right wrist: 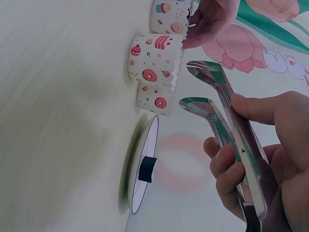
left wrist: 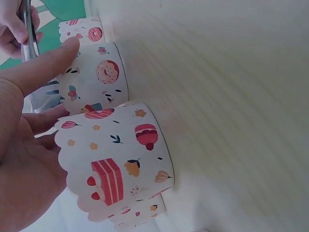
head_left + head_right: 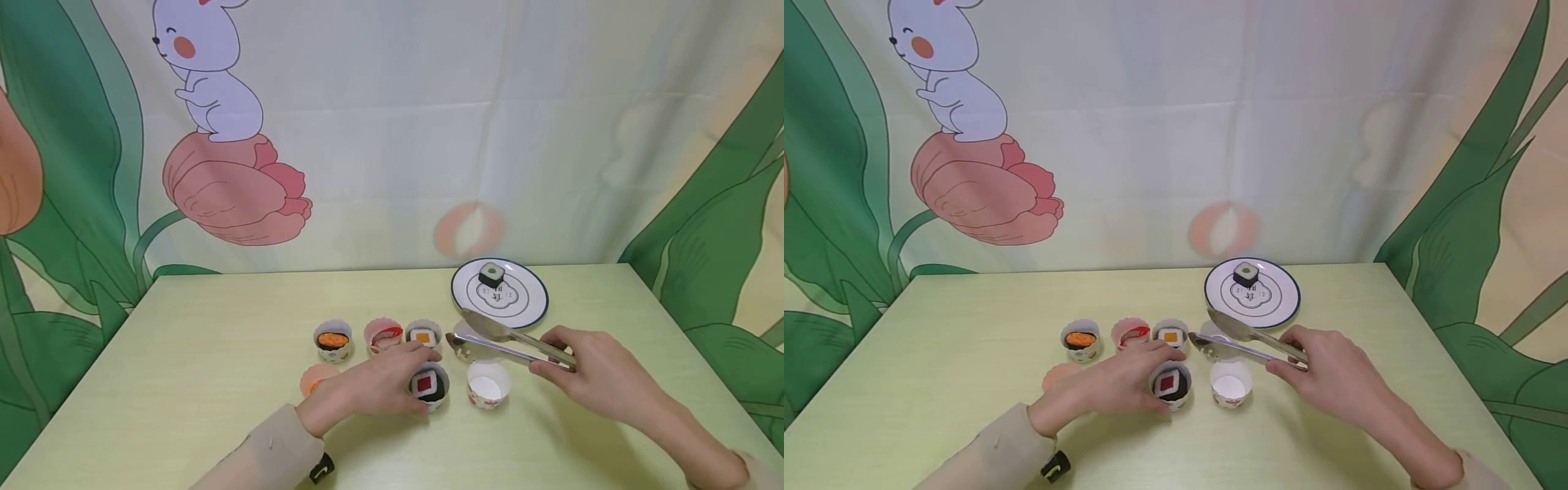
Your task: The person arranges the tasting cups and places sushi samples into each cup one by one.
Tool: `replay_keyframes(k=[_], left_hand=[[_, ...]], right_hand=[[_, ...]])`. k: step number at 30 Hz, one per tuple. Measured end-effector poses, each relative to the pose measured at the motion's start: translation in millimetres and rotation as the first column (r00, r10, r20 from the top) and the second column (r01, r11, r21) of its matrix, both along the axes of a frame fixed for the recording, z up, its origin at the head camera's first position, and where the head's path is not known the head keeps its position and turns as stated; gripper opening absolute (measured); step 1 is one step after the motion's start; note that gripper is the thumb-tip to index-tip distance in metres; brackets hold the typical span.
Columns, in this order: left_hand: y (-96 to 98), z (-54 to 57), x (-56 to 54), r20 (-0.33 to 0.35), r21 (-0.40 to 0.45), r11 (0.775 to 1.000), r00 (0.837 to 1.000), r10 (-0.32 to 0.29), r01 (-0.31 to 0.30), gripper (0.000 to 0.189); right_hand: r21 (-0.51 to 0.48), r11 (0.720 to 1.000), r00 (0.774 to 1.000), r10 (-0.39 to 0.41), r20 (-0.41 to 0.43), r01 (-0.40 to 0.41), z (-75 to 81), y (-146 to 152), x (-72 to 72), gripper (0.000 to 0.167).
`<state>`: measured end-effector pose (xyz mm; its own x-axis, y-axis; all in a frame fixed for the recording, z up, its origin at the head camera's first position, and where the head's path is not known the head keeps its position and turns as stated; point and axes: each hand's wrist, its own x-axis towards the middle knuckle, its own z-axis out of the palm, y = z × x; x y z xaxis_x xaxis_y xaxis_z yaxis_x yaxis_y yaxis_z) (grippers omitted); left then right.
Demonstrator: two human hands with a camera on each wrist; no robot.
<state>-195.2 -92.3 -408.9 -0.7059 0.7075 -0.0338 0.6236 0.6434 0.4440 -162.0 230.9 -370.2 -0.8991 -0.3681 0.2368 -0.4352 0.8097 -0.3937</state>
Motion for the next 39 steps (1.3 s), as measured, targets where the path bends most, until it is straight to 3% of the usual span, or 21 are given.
replay_keyframes(k=[7,16,23,30,39], left_hand=[[2.8,1.2,1.8,-0.019,-0.020,1.000,1.000,-0.001,0.001,0.074],[6.2,1.2,2.9,-0.056,-0.003,0.999,0.997,-0.045,0.045,0.069],[8.0,3.0,5.3,-0.070,0.012,0.999,0.997,-0.040,0.041,0.066],[10.5,4.6,7.1,-0.044,0.023,1.000,0.999,-0.008,0.009,0.063],[14.5,8.3,8.8,-0.049,0.059,0.997,0.998,-0.048,0.051,0.058]], right_hand=[[0.014,0.999,0.999,-0.032,-0.007,0.033,-0.5,3.5,-7.9,0.029],[0.020,0.998,0.998,-0.063,-0.018,0.063,-2.0,5.6,-24.3,0.034],[0.020,0.996,0.996,-0.090,0.024,0.090,-0.6,8.2,-40.1,0.036],[0.020,0.994,0.993,-0.111,0.027,0.111,-1.8,12.7,-54.2,0.039],[0.040,0.990,0.989,-0.139,0.051,0.137,-1.6,18.7,-67.9,0.044]])
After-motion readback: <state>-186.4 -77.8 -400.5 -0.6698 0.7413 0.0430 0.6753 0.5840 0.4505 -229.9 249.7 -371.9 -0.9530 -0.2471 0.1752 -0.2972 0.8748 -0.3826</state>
